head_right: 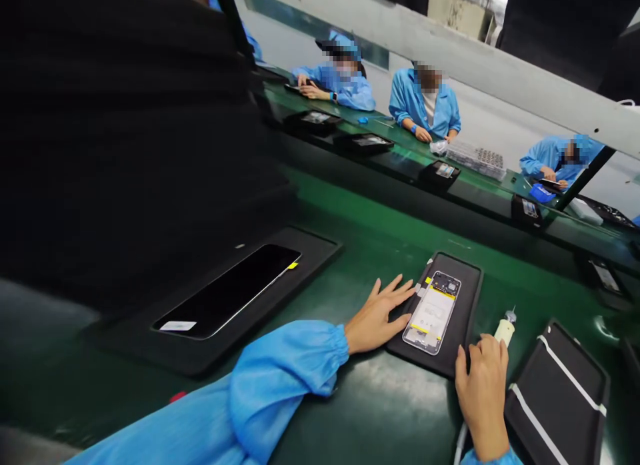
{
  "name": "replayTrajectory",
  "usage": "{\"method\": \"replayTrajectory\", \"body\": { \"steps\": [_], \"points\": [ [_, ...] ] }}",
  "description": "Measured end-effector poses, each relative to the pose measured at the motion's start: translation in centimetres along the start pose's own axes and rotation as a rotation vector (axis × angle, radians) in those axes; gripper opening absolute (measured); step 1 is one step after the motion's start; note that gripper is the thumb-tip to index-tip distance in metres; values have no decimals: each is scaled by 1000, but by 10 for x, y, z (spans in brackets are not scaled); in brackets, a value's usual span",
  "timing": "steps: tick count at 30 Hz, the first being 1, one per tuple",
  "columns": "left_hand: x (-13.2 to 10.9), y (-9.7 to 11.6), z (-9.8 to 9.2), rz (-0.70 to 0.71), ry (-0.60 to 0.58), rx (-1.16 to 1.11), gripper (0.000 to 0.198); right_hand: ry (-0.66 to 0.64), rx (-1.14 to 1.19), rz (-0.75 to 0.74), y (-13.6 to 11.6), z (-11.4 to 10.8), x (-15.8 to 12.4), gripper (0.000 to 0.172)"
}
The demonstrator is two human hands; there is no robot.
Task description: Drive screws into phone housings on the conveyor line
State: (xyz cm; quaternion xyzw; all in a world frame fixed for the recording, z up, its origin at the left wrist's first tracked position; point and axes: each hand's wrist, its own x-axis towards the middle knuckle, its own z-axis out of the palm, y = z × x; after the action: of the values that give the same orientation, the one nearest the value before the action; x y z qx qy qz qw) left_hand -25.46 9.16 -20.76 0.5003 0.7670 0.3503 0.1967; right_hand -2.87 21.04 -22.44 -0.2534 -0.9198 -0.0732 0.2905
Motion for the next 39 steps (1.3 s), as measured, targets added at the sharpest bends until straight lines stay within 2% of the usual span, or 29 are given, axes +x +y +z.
{"method": "replayTrajectory", "body": {
  "steps": [3,6,20,26,29,33,39],
  "points": [
    [-1,1,0,6,-64,137,59,27,19,3,0,0,-4,39],
    [-2,1,0,16,-78,158,60,16,29,10,0,0,-6,35],
    [-2,1,2,-16,-34,158,61,45,73,2,2,5,-7,32],
    [-2,-4,5,3,-7,162,59,-28,107,-30,5,-1,-4,30],
    [-3,-6,5,15,5,165,59,-19,144,-47,6,-3,-1,27],
    [-3,-7,5,24,17,182,58,33,161,-57,8,3,-3,22],
    [-2,-6,2,-11,-5,225,59,88,117,-162,19,19,-10,13]
  ]
}}
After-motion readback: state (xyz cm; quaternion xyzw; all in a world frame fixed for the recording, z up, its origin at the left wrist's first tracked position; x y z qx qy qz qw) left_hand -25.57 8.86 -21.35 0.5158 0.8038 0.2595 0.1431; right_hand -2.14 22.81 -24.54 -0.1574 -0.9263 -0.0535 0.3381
